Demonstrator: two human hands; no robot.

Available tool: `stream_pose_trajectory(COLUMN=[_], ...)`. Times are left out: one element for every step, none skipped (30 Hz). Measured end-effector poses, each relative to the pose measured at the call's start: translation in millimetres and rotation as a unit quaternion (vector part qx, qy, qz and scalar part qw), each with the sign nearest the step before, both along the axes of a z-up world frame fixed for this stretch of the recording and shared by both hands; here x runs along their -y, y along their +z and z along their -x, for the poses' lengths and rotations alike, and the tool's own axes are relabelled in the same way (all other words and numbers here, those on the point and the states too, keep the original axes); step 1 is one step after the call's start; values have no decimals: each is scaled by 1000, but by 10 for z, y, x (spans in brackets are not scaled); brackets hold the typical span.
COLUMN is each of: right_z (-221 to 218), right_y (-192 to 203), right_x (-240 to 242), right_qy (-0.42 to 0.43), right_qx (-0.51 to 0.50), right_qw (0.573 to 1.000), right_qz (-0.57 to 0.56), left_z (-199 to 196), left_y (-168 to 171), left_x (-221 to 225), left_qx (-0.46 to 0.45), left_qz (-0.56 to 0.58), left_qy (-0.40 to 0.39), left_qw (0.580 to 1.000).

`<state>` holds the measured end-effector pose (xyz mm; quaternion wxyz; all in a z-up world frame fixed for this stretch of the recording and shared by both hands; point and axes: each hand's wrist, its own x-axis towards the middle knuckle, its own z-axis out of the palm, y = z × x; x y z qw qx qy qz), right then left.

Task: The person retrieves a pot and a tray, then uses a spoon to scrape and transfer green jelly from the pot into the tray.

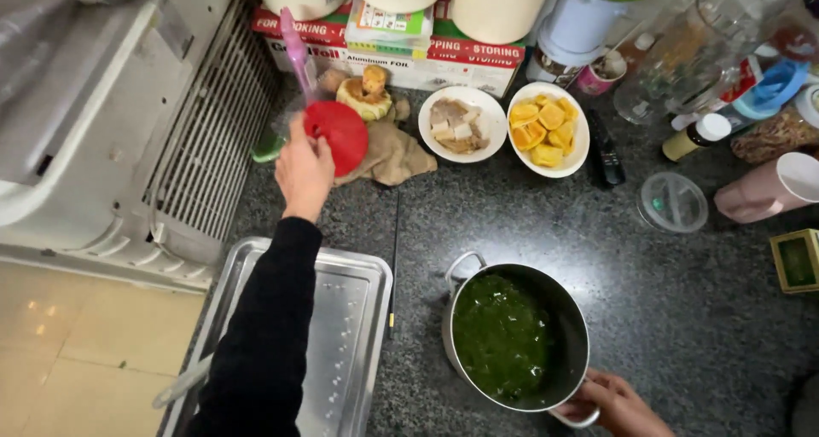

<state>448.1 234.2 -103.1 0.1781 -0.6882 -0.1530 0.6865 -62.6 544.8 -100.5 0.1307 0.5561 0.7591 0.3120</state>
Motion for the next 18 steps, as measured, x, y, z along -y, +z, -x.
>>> stream_pose_trajectory(right_z=[62, 118, 207, 295, 400, 353, 303, 260, 215, 181, 144, 159, 170, 184, 191, 197, 213, 201], right_y=[67, 141, 313, 493, 666, 585, 502, 420, 357, 295, 234, 261, 289, 317, 332, 344, 349, 260], right_x=[-33, -58, -107, -146, -192, -170, -129, -86, -55, -24, -11, 9, 5, -4, -11, -25, -7, 33], right_qy=[-25, -50, -49, -50, -51, -51, -22, 7, 7, 6, 7, 10, 11, 12, 17, -4, -27, -23], right_qx=[11, 23, 24, 74, 123, 122, 104, 86, 86, 73, 61, 62, 51, 39, 39, 27, 14, 14], right_qw=[1000, 998, 998, 995, 987, 987, 993, 996, 996, 997, 998, 998, 998, 999, 998, 999, 999, 999], right_qz=[3, 7, 7, 52, 93, 91, 49, 6, 4, -11, -27, -30, -32, -34, -38, -34, -27, -28], left_z=[-83, -173, -354, -539, -708, -811, -924, -1030, -1105, -1170, -1229, -1308, -1382, -1453, -1515, -1577, -1634, -1631], left_y=[52, 113, -16, -136, -237, -376, -527, -679, -843, -1006, -1170, -1223, -1274, -1325, -1186, -1051, -931, -881], left_x=[33, 74, 288, 510, 716, 853, 999, 1146, 1139, 1131, 1122, 1103, 1076, 1041, 1020, 991, 993, 1048], left_qx=[-2, -4, -3, -75, -149, -150, -177, -202, -202, -217, -230, -229, -238, -246, -245, -201, -156, -155], left_qz=[-4, -9, -8, 2, 10, 8, 115, 221, 219, 224, 229, 227, 238, 249, 247, 287, 328, 328], left_qy=[9, 18, 19, -28, -75, -74, -119, -161, -160, -153, -143, -139, -141, -144, -138, -135, -135, -131], left_qw=[1000, 1000, 1000, 997, 986, 986, 970, 940, 941, 938, 935, 936, 931, 926, 927, 927, 922, 922])
